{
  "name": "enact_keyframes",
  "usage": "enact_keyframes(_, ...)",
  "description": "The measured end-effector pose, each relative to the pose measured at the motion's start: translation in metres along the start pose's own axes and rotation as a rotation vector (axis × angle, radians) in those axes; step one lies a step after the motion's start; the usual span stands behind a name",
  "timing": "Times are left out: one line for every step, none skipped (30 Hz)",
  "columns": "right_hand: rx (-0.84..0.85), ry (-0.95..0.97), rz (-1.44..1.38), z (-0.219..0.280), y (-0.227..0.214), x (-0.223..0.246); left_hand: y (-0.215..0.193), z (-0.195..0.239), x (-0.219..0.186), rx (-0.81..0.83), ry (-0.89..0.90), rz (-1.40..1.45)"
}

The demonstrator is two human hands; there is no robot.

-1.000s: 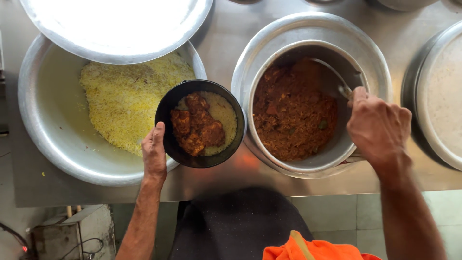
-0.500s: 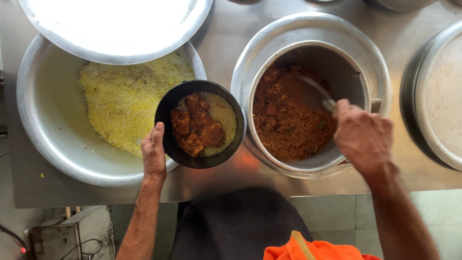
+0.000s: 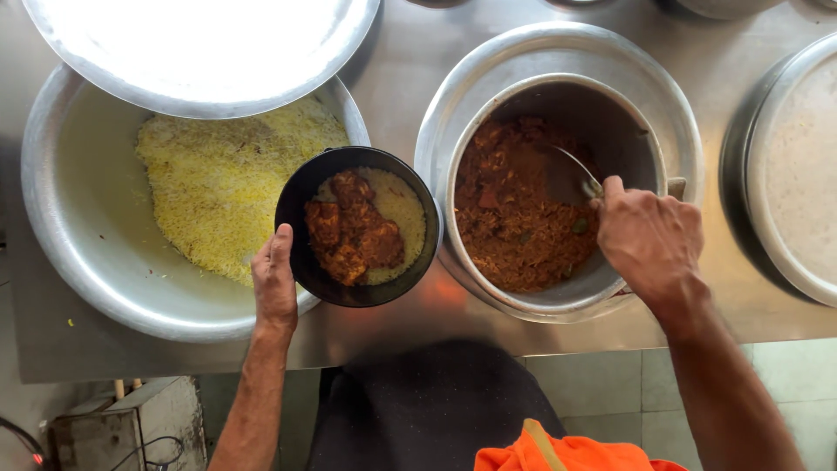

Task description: The person stands at a stainless steel counter in a commercial kitchen and serves food into a black bowl. They scoop yellow rice from a large basin into the bowl, then use a serving spatula to scoop curry with meat pieces from a large pot on top of the rice, repeating the scooping to fill the bowl.

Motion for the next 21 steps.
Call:
enact_keyframes(-0.001, -0.003, 0.001, -0.003, 0.001, 0.000, -0.003, -0.001, 0.009, -0.004, 0.000, 0.001)
enact_keyframes(-0.002, 0.005, -0.021, -0.005, 0.002, -0.001, -0.007, -0.002, 0.018, -0.005, -0.006, 0.022)
enact_keyframes(-0.003, 0.011, -0.045, -0.008, 0.003, -0.001, -0.012, -0.003, 0.027, -0.010, -0.011, 0.042)
enact_keyframes(-0.005, 0.005, -0.046, -0.012, 0.004, -0.001, -0.009, -0.002, 0.020, -0.015, -0.010, 0.041)
enact_keyframes(0.001, 0.003, -0.031, -0.014, 0.005, -0.001, -0.006, -0.002, 0.012, -0.015, -0.002, 0.035)
enact_keyframes(0.007, 0.001, -0.015, -0.016, 0.007, -0.002, -0.002, -0.001, 0.004, -0.015, 0.006, 0.028)
enact_keyframes(0.008, 0.003, -0.015, -0.021, 0.010, -0.005, -0.006, -0.002, 0.012, -0.013, 0.005, 0.028)
enact_keyframes(0.012, -0.013, 0.004, -0.025, 0.014, -0.007, -0.011, -0.004, 0.021, -0.023, 0.004, 0.019)
enact_keyframes(0.016, -0.029, 0.023, -0.030, 0.017, -0.009, -0.016, -0.005, 0.029, -0.034, 0.002, 0.010)
enact_keyframes(0.016, -0.028, 0.024, -0.035, 0.017, -0.016, -0.011, -0.004, 0.021, -0.032, 0.001, 0.010)
enact_keyframes(0.055, -0.061, 0.033, -0.040, 0.020, -0.018, -0.008, -0.003, 0.013, -0.031, -0.006, 0.003)
enact_keyframes(0.093, -0.095, 0.042, -0.044, 0.023, -0.020, -0.004, -0.002, 0.006, -0.029, -0.014, -0.004)
enact_keyframes(0.092, -0.098, 0.040, -0.046, 0.017, -0.024, -0.004, -0.002, 0.005, -0.033, -0.013, -0.006)
enact_keyframes(0.127, -0.127, 0.054, -0.047, 0.016, -0.025, -0.001, -0.002, 0.002, -0.020, 0.000, 0.005)
enact_keyframes(0.162, -0.157, 0.068, -0.049, 0.013, -0.025, 0.000, -0.002, -0.001, -0.008, 0.012, 0.016)
enact_keyframes(0.161, -0.162, 0.066, -0.052, 0.013, -0.026, -0.002, -0.001, 0.001, -0.012, 0.013, 0.013)
enact_keyframes(0.154, -0.139, 0.020, -0.056, 0.014, -0.029, -0.002, -0.001, 0.005, -0.011, 0.000, 0.027)
enact_keyframes(0.146, -0.116, -0.025, -0.060, 0.014, -0.032, -0.003, -0.001, 0.008, -0.009, -0.013, 0.041)
enact_keyframes(0.147, -0.116, -0.028, -0.064, 0.018, -0.033, -0.001, 0.000, 0.004, -0.008, -0.014, 0.038)
enact_keyframes(0.141, -0.153, 0.019, -0.069, 0.021, -0.030, 0.001, 0.000, 0.001, -0.008, -0.027, 0.025)
enact_keyframes(0.132, -0.191, 0.068, -0.073, 0.023, -0.028, 0.003, 0.001, -0.001, -0.008, -0.040, 0.013)
Point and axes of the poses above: each hand's wrist, its own z-axis away from the middle knuckle, its own y-axis out of the palm, x = y × z, the point moved 10 cm from there along -z, towards the middle knuckle
